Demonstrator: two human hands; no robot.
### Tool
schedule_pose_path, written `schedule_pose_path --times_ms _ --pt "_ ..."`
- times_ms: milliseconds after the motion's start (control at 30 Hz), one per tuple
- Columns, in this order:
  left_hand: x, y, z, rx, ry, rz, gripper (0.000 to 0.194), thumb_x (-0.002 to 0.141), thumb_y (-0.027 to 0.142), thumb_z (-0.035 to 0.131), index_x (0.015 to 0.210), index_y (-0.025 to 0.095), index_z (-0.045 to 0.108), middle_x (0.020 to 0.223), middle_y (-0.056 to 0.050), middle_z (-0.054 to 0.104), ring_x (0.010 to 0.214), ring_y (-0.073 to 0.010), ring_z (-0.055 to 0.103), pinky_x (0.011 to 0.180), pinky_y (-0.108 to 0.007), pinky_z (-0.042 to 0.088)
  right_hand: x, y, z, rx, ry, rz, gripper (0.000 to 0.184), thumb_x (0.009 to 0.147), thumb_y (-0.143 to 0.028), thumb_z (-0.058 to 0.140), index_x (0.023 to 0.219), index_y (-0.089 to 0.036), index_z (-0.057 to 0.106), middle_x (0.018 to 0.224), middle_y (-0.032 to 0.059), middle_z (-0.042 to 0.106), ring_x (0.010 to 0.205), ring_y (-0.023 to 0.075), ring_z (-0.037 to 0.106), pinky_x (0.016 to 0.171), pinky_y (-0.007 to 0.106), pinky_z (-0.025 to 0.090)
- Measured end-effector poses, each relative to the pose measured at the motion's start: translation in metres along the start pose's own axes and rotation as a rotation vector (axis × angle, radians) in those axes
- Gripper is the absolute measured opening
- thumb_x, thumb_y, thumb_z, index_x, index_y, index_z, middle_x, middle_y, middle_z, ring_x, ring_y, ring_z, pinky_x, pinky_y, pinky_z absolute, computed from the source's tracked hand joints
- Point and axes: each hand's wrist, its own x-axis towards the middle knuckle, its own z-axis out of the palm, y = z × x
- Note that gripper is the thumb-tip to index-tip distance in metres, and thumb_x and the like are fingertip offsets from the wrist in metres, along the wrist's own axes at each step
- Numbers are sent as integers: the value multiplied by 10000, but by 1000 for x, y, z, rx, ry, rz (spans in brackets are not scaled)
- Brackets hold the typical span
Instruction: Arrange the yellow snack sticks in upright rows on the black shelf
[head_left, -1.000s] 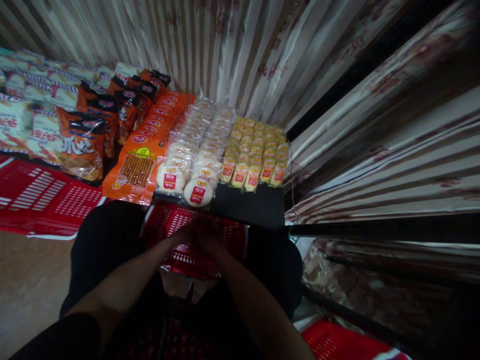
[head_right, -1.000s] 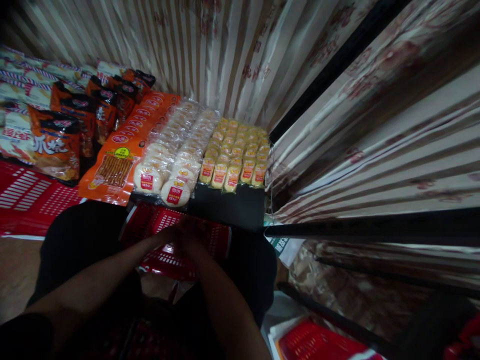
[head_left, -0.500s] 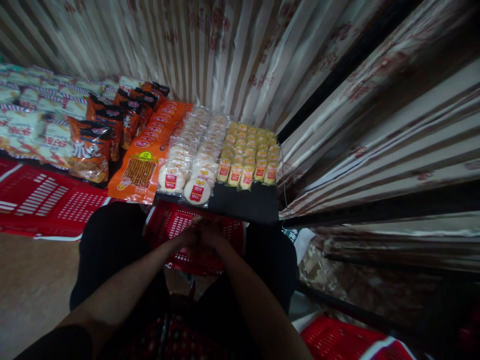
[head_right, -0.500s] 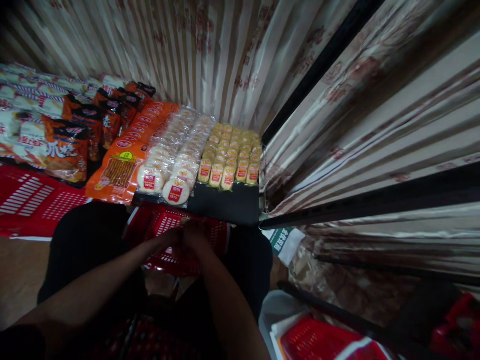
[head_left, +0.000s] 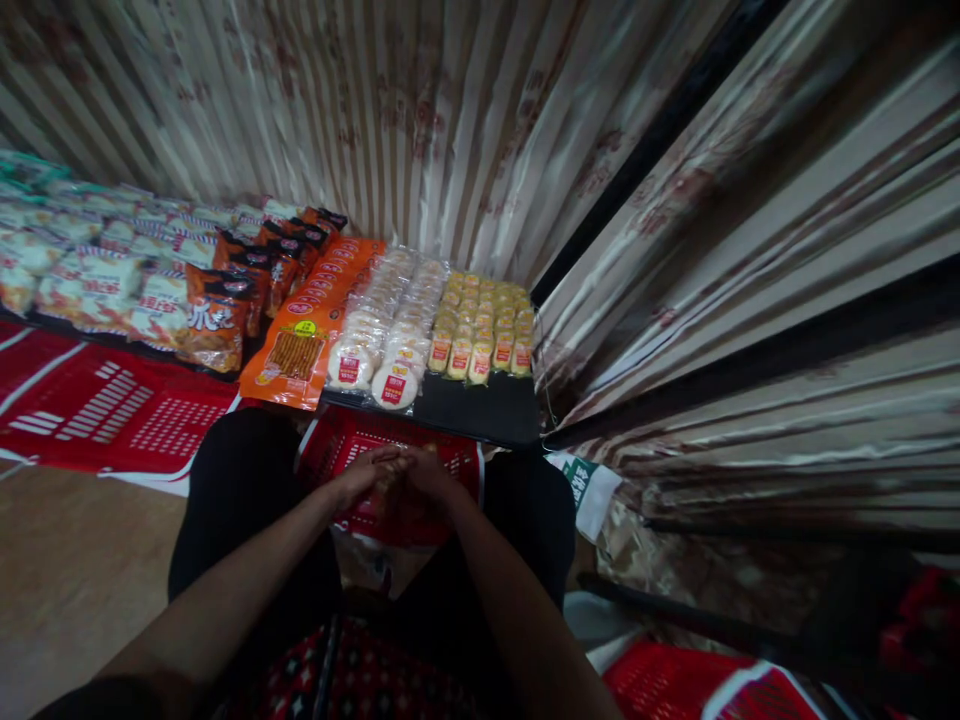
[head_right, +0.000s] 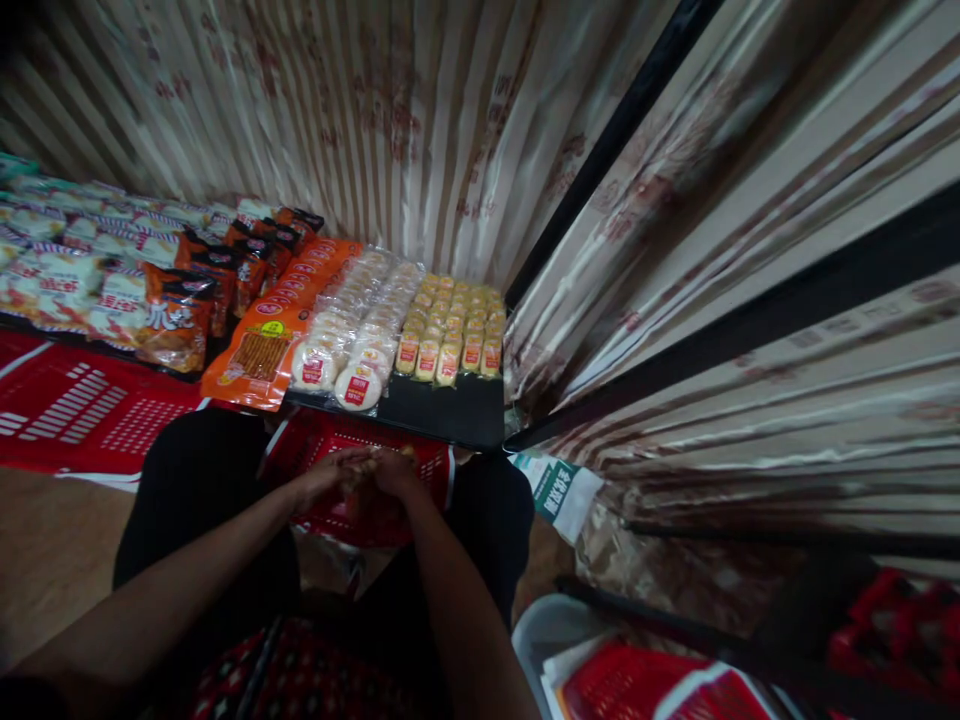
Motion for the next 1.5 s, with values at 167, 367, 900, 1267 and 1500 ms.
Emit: schedule_pose_path --times_ms 167,367,900,1267,1500 --pt "-15 6 3 -20 25 -7 488 519 39 613 985 183 633 1037 -51 676 931 -171 618 822 -265 448 -6 0 -3 113 96 12 285 759 -99 437 898 -223 653 866 -5 692 793 125 611 696 207 447" --pt "-26 6 -1 -67 82 -7 461 507 25 576 949 142 631 982 -72 682 899 -186 619 799 -284 452 -17 -4 -5 291 179 28 313 729 -122 487 993 -229 617 827 -16 670 759 118 606 689 212 469" --pt "-52 5 4 39 190 112 286 566 192 663 848 144 647 839 -47 683 767 -166 617 766 -295 446 -46 -17 6 924 260 145 297 572 -232 649 853 -172 572 601 -61 529 516 83 505 518 209 398" --pt "-50 -16 10 292 67 233 457 584 323 731 999 172 614 1002 -60 667 914 -206 605 836 -308 445 -44 -13 6 946 372 156 273 580 -336 645 785 -171 572 635 -19 587 572 114 559 551 228 428" --pt "-43 -29 2 487 210 315 405 642 372 676 990 165 651 1004 -86 658 921 -229 591 825 -309 438 -41 -12 7 944 378 164 251 606 -315 616 810 -173 576 680 -7 609 574 110 557 554 226 436"
